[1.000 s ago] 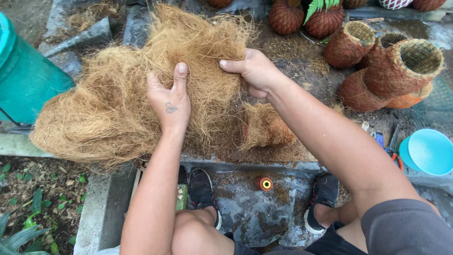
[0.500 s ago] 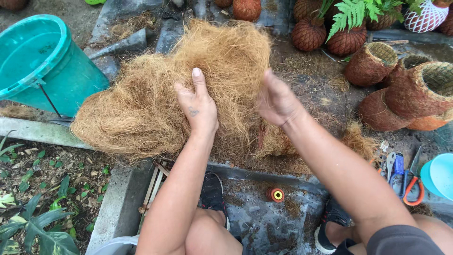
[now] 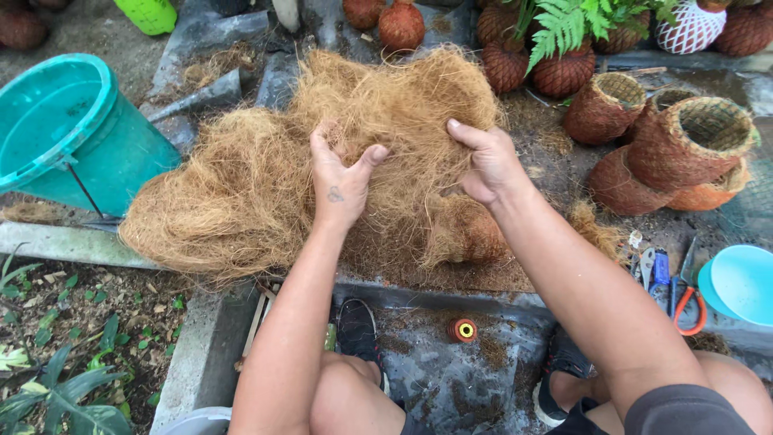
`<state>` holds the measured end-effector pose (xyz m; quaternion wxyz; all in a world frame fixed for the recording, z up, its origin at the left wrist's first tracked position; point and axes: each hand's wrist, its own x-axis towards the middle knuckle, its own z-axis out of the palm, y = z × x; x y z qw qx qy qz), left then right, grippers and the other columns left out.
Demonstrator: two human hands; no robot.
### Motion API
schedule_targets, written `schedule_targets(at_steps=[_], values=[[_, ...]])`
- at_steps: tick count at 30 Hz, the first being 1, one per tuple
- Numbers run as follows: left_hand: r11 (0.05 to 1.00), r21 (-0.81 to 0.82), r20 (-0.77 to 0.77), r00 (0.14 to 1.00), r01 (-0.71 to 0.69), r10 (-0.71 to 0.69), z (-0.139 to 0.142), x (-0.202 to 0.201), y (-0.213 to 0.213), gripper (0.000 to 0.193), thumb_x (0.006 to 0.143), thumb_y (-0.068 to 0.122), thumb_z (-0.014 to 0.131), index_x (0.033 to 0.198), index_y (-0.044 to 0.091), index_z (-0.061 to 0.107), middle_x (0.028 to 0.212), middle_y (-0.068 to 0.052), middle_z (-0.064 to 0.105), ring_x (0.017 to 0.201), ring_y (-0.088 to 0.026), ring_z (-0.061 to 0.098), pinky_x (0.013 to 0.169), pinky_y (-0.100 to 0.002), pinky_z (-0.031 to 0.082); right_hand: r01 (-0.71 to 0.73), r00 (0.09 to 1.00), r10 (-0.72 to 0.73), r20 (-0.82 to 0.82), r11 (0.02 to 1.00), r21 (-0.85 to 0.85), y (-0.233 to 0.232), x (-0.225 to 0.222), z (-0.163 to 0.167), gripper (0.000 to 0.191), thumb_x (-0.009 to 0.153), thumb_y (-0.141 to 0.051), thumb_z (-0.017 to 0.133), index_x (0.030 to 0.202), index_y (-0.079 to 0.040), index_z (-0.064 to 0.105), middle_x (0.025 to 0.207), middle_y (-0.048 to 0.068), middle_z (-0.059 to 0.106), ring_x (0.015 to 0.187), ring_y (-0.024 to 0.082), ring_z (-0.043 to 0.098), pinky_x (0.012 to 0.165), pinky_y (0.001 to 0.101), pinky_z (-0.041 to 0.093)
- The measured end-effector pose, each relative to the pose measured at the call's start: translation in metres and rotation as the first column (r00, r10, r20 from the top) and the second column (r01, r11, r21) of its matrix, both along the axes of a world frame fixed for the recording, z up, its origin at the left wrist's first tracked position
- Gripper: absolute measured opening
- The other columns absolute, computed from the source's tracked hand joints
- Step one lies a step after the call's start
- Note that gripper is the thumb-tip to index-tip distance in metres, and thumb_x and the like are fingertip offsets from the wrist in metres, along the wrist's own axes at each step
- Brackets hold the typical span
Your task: The person tears and shapes sheets of coconut coir fiber by hand and presses them around the inside of a small terracotta pot, adding loose fibers to build up and smooth the liner. They work through a pile of coir, fitting fiber to one pot at a time on the workbench.
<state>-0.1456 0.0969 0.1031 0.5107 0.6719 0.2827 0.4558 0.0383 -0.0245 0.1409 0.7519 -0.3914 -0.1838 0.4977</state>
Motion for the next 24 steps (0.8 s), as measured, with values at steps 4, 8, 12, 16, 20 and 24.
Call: schedule_targets(at_steps=[4, 8, 12, 16, 20, 24], values=[[0.997, -0.057, -0.401, 0.915, -0.055, 0.027, 0.019, -0.011, -0.006, 0.076, 0.083, 0.035, 0.074, 0.148, 0.013, 0.044, 0.122, -0.020, 0.071, 0.114, -0.029, 0.071, 0.097, -0.039, 0.062, 0.030, 0.999, -0.030, 0.033, 1.000, 0.000, -0.022, 0.024, 0.003, 0.045, 0.092, -0.004, 0.064, 0.136, 0.000, 0.056, 0.123, 0.017, 0.068, 0.117, 0.033, 0.067, 0.104, 0.0592, 0.054], [0.952, 0.275, -0.231, 0.953, -0.130, 0.197, 0.011, -0.037, 0.007, 0.051, 0.095, 0.018, 0.076, 0.139, 0.007, 0.052, 0.132, -0.014, 0.068, 0.120, -0.025, 0.068, 0.101, -0.040, 0.058, 0.021, 0.996, -0.025, 0.081, 0.998, 0.053, -0.055, 0.051, 0.005, 0.048, 0.091, -0.001, 0.062, 0.138, 0.000, 0.055, 0.127, 0.017, 0.068, 0.118, 0.032, 0.068, 0.102, 0.0541, 0.057], [0.929, 0.171, -0.238, 0.901, -0.329, 0.363, -0.010, -0.059, 0.031, 0.033, 0.097, 0.013, 0.071, 0.127, 0.004, 0.061, 0.125, -0.012, 0.068, 0.116, -0.025, 0.068, 0.097, -0.038, 0.055, 0.049, 0.990, -0.060, 0.132, 0.995, 0.085, -0.092, 0.077, 0.011, 0.052, 0.092, 0.003, 0.064, 0.142, 0.002, 0.051, 0.132, 0.016, 0.065, 0.127, 0.032, 0.066, 0.109, 0.0512, 0.058], [0.813, 0.066, -0.350, 0.749, -0.579, 0.562, -0.022, -0.091, 0.060, 0.037, 0.098, 0.019, 0.069, 0.126, 0.002, 0.052, 0.129, -0.017, 0.062, 0.122, -0.030, 0.062, 0.105, -0.042, 0.048, -0.049, 0.979, 0.029, 0.203, 0.995, 0.093, -0.132, 0.096, 0.004, 0.060, 0.084, 0.003, 0.064, 0.143, -0.001, 0.054, 0.132, 0.014, 0.068, 0.126, 0.032, 0.066, 0.103, 0.0492, 0.057], [0.554, 0.569, -0.334, 0.445, -0.608, 0.831, -0.041, -0.099, 0.051, 0.067, 0.085, 0.017, 0.077, 0.133, -0.001, 0.035, 0.144, -0.036, 0.036, 0.137, -0.048, 0.035, 0.112, -0.061, 0.026, -0.027, 0.937, 0.077, 0.340, 0.988, -0.150, -0.163, 0.100, -0.036, 0.061, 0.080, 0.006, 0.068, 0.140, -0.004, 0.058, 0.133, 0.008, 0.069, 0.123, 0.023, 0.067, 0.099, 0.0375, 0.057], [0.608, 0.675, -0.231, 0.663, -0.418, 0.712, -0.046, -0.053, 0.009, 0.054, 0.090, 0.028, 0.070, 0.124, -0.002, 0.042, 0.141, -0.031, 0.040, 0.141, -0.042, 0.038, 0.119, -0.057, 0.031, -0.036, 0.931, 0.200, 0.307, 0.884, -0.467, -0.161, 0.085, -0.100, 0.064, 0.084, 0.007, 0.073, 0.146, -0.006, 0.061, 0.131, 0.013, 0.069, 0.090, 0.024, 0.054, 0.067, 0.0367, 0.041]])
